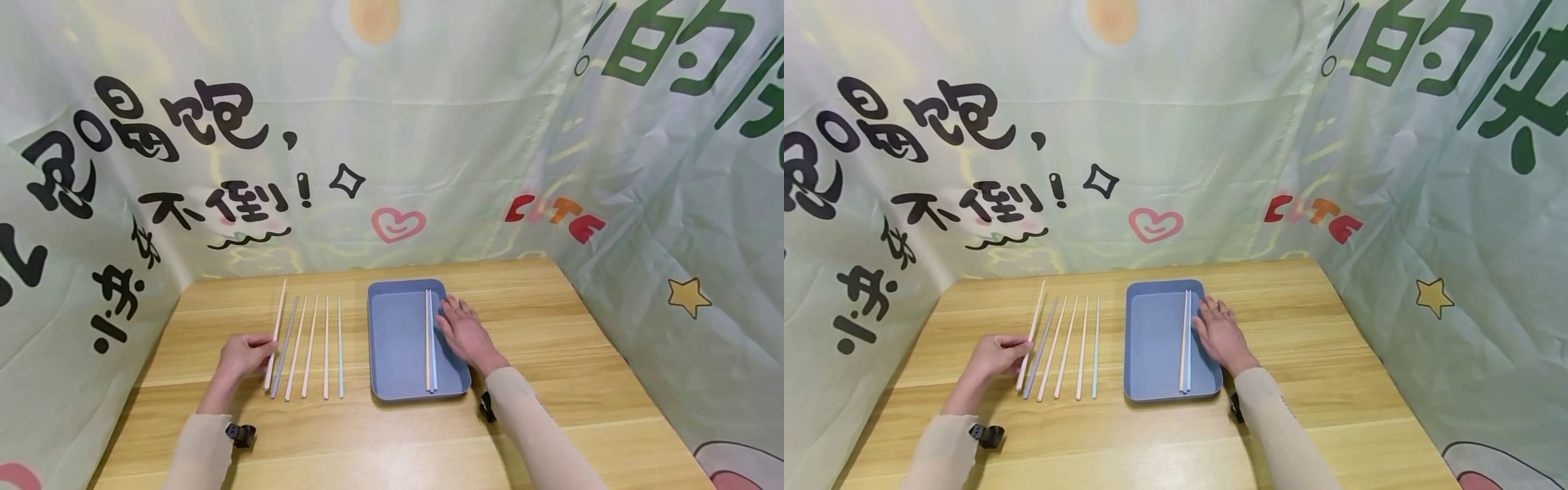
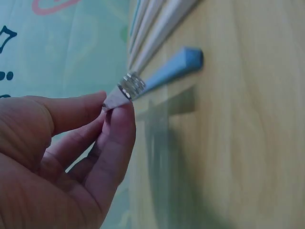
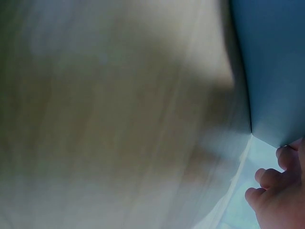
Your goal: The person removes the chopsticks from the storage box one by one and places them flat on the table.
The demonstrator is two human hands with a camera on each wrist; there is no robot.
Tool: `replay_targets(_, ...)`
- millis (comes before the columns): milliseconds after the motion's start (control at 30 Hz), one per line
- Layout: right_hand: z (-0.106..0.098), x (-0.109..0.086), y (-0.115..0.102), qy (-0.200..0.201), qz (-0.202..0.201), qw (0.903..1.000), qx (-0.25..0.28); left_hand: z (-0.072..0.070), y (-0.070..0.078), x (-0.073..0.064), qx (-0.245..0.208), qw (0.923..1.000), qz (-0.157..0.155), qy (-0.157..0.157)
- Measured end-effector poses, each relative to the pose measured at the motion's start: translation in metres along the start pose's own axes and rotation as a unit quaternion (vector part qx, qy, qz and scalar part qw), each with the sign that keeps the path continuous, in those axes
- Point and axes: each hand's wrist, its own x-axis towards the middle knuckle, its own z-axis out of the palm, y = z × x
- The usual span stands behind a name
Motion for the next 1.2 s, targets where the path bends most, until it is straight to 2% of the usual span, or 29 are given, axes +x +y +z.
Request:
replay_targets(167, 0.000, 0.000, 0.000, -0.003, 0.004, 1.0000, 0.005, -0.007, -0.008, -0.001, 0.026, 0.9995, -0.003, 0.017)
replay_targets(333, 0.000, -0.001, 0.001, -0.002, 0.008, 1.0000, 0.005, -0.010, -0.011, -0.003, 0.043, 0.9986, 0.013, 0.027)
replay_targets(600, 0.000, -0.002, 0.000, -0.002, 0.006, 0.9999, 0.008, -0.008, -0.012, -0.005, 0.062, 0.9972, 0.026, 0.032)
replay_targets(1200, -0.002, -0.002, 0.000, 0.003, 0.000, 1.0000, 0.008, -0.003, -0.012, -0.004, 0.114, 0.9919, 0.023, 0.050)
